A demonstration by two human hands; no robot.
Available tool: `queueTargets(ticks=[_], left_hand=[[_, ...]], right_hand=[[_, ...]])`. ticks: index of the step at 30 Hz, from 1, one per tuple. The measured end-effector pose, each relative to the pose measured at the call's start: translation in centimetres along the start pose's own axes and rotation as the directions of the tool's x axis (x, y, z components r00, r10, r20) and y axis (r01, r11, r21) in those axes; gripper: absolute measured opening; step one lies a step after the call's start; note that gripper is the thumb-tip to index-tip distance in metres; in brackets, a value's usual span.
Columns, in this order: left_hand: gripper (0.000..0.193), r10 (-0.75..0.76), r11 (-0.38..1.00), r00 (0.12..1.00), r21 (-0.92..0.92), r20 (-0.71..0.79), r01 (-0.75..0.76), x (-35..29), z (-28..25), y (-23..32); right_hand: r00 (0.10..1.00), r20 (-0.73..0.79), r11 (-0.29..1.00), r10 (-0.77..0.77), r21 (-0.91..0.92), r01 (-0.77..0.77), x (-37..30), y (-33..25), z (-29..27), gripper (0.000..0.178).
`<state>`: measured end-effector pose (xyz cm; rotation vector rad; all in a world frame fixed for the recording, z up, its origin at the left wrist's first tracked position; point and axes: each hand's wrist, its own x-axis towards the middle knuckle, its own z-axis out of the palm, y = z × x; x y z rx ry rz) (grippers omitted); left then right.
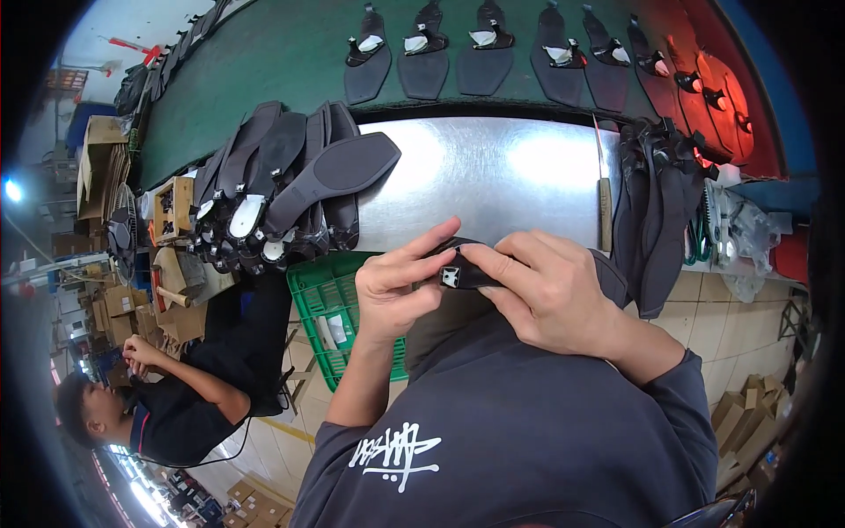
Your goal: Manually assemble and check shoe sole components.
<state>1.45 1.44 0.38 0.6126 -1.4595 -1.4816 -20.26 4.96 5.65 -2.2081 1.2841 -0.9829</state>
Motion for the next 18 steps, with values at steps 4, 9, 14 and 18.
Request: queueTargets(ticks=[4, 9, 14, 18], left_hand=[[0.045, -0.133, 0.991, 0.986, 0.006, -0.098, 0.134, -0.1, 1.0, -0.2], [0.043, -0.339, 0.937, 0.929, -0.136, -0.146, 0.321, -0.3, 1.7, -0.2], [0.044, -0.404, 0.908, 0.897, -0.199, -0.179, 0.369, -0.4, 1.9, -0.3], [0.043, -0.450, 0.877, 0.881, -0.257, -0.147, 0.405, -0.3, 1.4, 0.0]], right_hand=[[0.996, 0.037, 0.995, 0.084, 0.046, -0.086, -0.1, 0.8, 0.1, 0.048], [0.976, 0.114, 0.962, 0.185, 0.184, -0.204, -0.5, 1.9, 0.8, 0.027], [0.991, 0.068, 0.987, 0.115, 0.107, -0.122, -0.4, 1.8, 1.0, 0.016], [0.992, 0.123, 0.998, -0.008, 0.058, 0.001, -0.1, 2.3, 0.8, 0.017]])
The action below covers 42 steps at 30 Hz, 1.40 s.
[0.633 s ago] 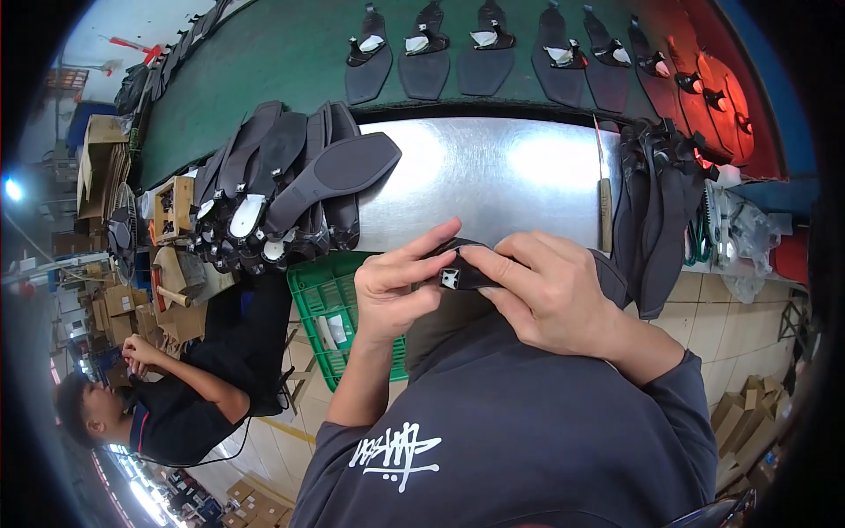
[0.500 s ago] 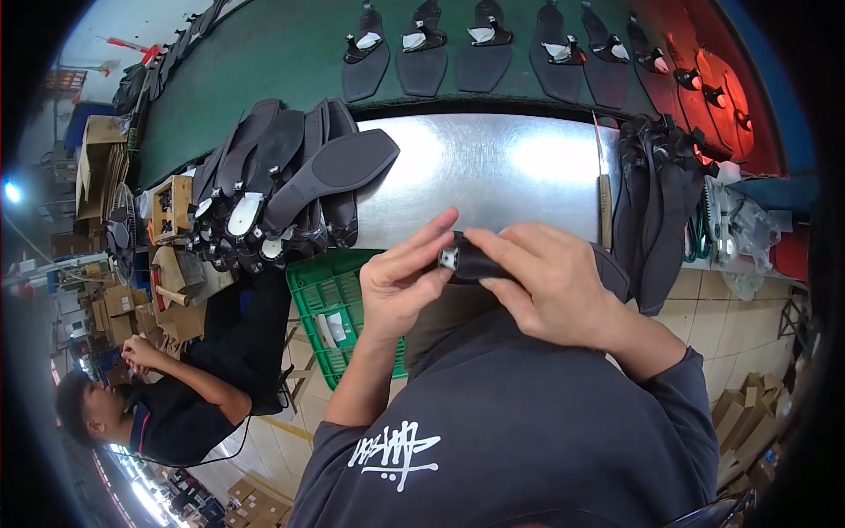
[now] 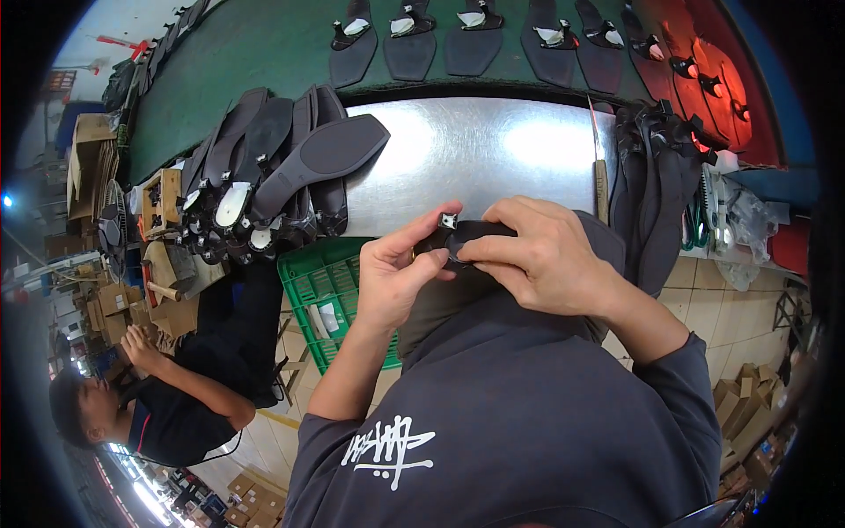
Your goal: Manually assemble and check shoe sole components.
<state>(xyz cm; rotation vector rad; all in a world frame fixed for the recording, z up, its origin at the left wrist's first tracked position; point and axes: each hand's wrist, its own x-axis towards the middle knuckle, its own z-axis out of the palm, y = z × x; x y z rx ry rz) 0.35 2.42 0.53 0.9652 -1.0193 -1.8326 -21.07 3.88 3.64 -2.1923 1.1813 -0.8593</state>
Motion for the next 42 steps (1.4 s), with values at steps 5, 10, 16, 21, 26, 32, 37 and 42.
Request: queueTargets(ticks=[5, 10, 16, 21, 26, 32, 37, 42], left_hand=[[0.042, -0.068, 0.997, 0.997, 0.037, -0.024, 0.069, 0.2, -0.3, 0.0], [0.042, -0.065, 0.997, 0.997, 0.047, -0.037, 0.067, 0.5, -0.3, 0.2], [0.041, -0.151, 0.989, 0.986, -0.007, -0.075, 0.151, 0.6, 0.0, 1.1], [0.043, -0.295, 0.945, 0.955, -0.137, 0.034, 0.297, 0.8, -0.8, 1.5], [0.049, -0.187, 0.977, 0.982, -0.096, 0.029, 0.189, 0.8, -0.2, 1.8], [0.040, -0.216, 0.975, 0.976, 0.047, -0.020, 0.217, 0.6, 0.4, 1.3], [0.034, -0.227, 0.973, 0.974, 0.040, 0.015, 0.226, 0.6, 0.3, 0.9], [0.029, -0.192, 0.978, 0.981, 0.083, 0.010, 0.191, 0.4, 0.9, 0.3]], right_hand=[[0.996, 0.087, 0.998, 0.002, 0.059, -0.007, 0.0, 0.3, -0.3, 0.023], [0.995, 0.063, 0.986, 0.081, 0.143, -0.090, -0.5, 0.4, 0.7, 0.024], [0.995, -0.051, 0.989, 0.088, 0.120, -0.081, -0.9, 0.6, 2.0, 0.021], [0.961, -0.259, 0.993, -0.093, 0.044, 0.108, -1.4, 0.6, 2.7, 0.024], [0.974, -0.217, 0.992, -0.068, 0.087, 0.089, -0.8, 0.1, 1.9, 0.028], [0.957, -0.260, 0.981, 0.125, 0.177, -0.080, -1.4, 0.7, 2.4, 0.021], [0.961, -0.274, 0.999, 0.033, 0.046, -0.021, -1.5, 0.4, 2.4, 0.016], [0.951, -0.298, 0.996, 0.084, 0.060, -0.069, -1.9, 0.4, 3.0, 0.016]])
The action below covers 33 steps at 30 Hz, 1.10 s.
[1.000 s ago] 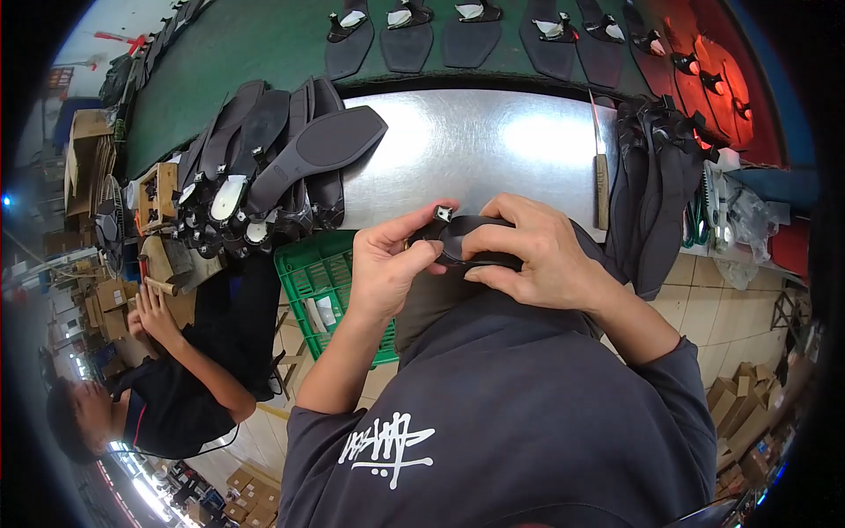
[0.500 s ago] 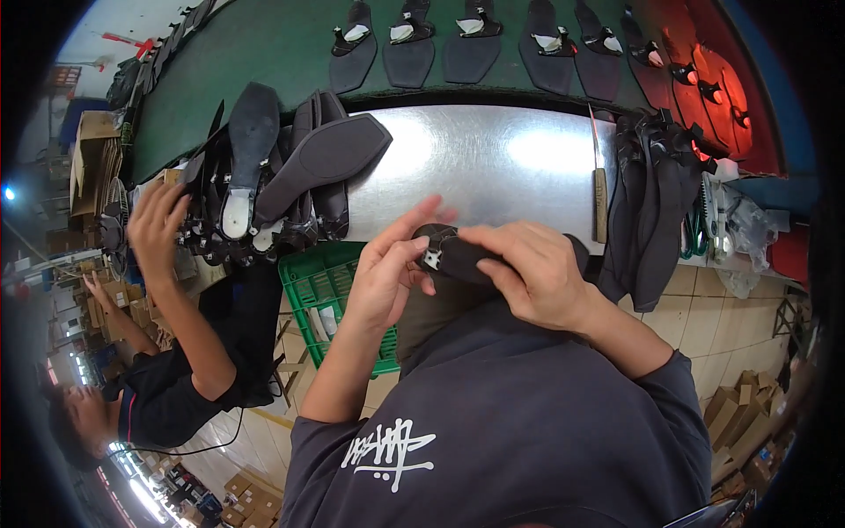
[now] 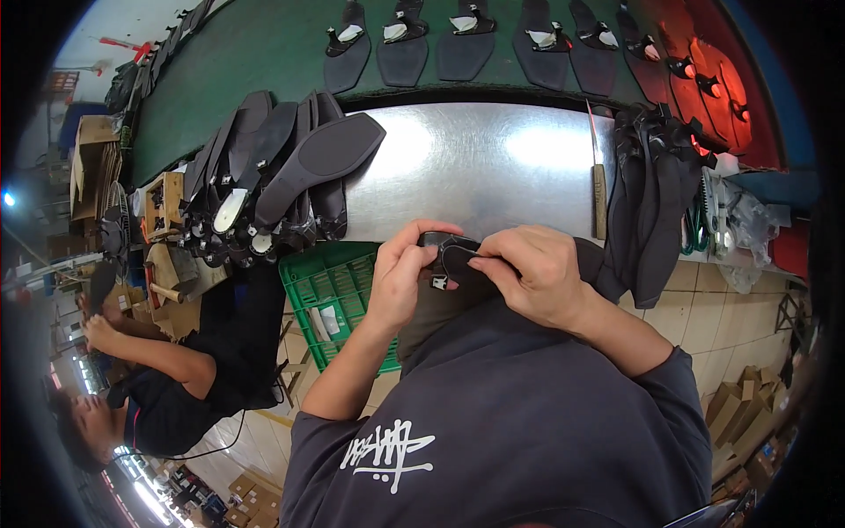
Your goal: Manually assemble and check shoe sole components.
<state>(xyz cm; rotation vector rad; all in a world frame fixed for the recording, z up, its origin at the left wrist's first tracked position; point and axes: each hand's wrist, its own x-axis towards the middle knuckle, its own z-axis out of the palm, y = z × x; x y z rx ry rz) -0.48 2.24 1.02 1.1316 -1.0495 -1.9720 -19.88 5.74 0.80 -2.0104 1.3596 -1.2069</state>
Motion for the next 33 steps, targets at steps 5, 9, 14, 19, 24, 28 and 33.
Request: queueTargets(ticks=[5, 9, 14, 19, 24, 28, 33], left_hand=[[0.018, 0.037, 0.985, 0.997, 0.168, -0.073, -0.025, 0.5, 1.1, 0.0], [0.016, 0.066, 0.996, 0.987, 0.069, -0.148, -0.056, 0.0, 0.0, -0.4], [0.018, 0.159, 0.987, 0.983, 0.047, -0.091, -0.156, -1.0, -0.7, -1.2], [0.013, 0.407, 0.913, 0.894, 0.068, -0.189, -0.402, -1.6, -0.9, -3.0], [0.012, 0.353, 0.906, 0.912, -0.169, -0.208, -0.389, -3.2, -2.0, -4.4], [0.014, 0.512, 0.848, 0.833, -0.028, -0.210, -0.529, -2.0, -3.0, -5.0], [0.008, 0.556, 0.810, 0.780, -0.025, -0.288, -0.586, -0.3, -5.0, -4.4]], right_hand=[[0.997, 0.020, 0.996, 0.081, 0.025, -0.081, -0.1, 0.5, -0.2, 0.016], [0.989, 0.073, 0.985, 0.130, 0.103, -0.138, 1.0, -0.1, 0.0, 0.018], [0.944, 0.192, 0.957, 0.268, 0.058, -0.283, 1.7, -2.6, 0.6, 0.014], [0.908, 0.359, 0.935, 0.214, 0.195, -0.297, 1.3, -1.1, 1.7, 0.017], [0.843, 0.530, 0.909, 0.095, 0.299, -0.290, 2.7, -1.0, 3.1, 0.020], [0.780, 0.612, 0.933, 0.132, 0.190, -0.306, 3.4, -1.5, 2.6, 0.016], [0.969, 0.244, 0.990, 0.044, -0.137, -0.010, 5.9, 0.8, -0.5, 0.021]])
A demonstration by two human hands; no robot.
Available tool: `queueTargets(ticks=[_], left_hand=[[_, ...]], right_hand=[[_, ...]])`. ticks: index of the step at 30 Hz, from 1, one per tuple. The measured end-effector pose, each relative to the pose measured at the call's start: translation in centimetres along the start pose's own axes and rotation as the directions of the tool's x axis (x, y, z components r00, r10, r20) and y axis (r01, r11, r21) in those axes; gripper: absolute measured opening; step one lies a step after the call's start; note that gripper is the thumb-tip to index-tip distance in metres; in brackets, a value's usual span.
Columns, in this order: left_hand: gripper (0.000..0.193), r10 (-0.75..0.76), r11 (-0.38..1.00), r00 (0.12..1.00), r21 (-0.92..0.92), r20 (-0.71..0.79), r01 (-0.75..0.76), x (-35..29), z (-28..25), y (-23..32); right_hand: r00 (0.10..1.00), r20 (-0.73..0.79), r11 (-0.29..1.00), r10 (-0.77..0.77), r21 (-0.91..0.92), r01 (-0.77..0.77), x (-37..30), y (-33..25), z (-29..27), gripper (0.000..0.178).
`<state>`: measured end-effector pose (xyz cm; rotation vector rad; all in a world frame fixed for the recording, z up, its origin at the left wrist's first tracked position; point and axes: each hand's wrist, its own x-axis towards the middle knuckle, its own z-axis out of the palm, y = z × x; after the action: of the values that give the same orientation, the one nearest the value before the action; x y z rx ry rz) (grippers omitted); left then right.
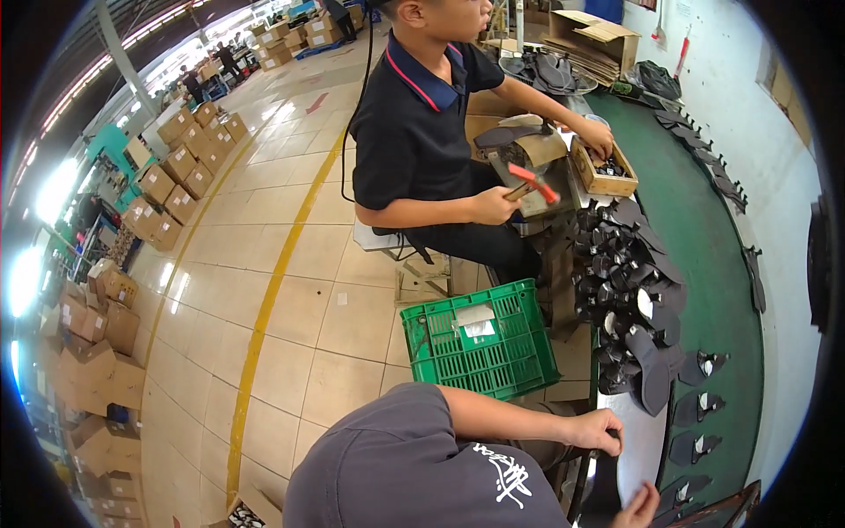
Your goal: Manually assemble and check shoe sole components.
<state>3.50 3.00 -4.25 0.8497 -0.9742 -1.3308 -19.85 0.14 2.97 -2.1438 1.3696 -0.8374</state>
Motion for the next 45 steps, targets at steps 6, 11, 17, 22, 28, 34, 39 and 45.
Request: queueTargets(ticks=[6, 11, 17, 22, 28, 34, 39, 45], left_hand=[[0.015, -0.263, 0.925, 0.958, -0.313, -0.114, 0.216, 2.6, -1.8, -1.8], [0.019, -0.220, 0.934, 0.973, -0.304, -0.068, 0.190, 3.0, -1.6, -3.4], [0.037, -0.270, 0.940, 0.961, -0.232, -0.060, 0.249, 3.6, -1.8, -4.0], [0.036, -0.315, 0.929, 0.949, -0.214, -0.031, 0.301, 3.6, -2.0, -2.9], [0.041, -0.299, 0.937, 0.954, -0.186, 0.010, 0.296, 4.0, -2.1, -4.0], [0.039, -0.398, 0.898, 0.912, -0.161, 0.103, 0.410, 4.5, -2.7, -2.6], [0.028, -0.408, 0.897, 0.911, -0.162, 0.057, 0.412, 5.1, -2.1, -4.7], [0.016, -0.545, 0.779, 0.838, -0.380, -0.018, 0.498, 4.5, 0.8, -4.3]], right_hand=[[0.904, -0.229, 0.926, -0.362, -0.204, 0.319, -0.5, 5.6, -3.8, 0.023], [0.994, -0.010, 0.765, 0.105, -0.639, -0.087, -3.7, 5.8, -3.4, 0.026], [0.976, -0.026, 0.777, 0.216, -0.601, -0.187, -1.0, 4.0, -0.8, 0.029], [0.965, 0.023, 0.846, 0.261, -0.488, -0.217, 1.1, 2.4, 1.2, 0.028], [0.949, 0.088, 0.906, 0.302, -0.336, -0.257, 3.7, 1.5, 3.3, 0.028], [0.931, 0.129, 0.933, 0.341, -0.168, -0.318, 4.0, 1.2, 3.8, 0.027], [0.922, 0.122, 0.929, 0.368, -0.018, -0.369, 2.1, 2.1, 2.5, 0.027], [0.918, 0.111, 0.872, 0.380, 0.287, -0.396, -4.0, 1.6, 0.4, 0.028]])
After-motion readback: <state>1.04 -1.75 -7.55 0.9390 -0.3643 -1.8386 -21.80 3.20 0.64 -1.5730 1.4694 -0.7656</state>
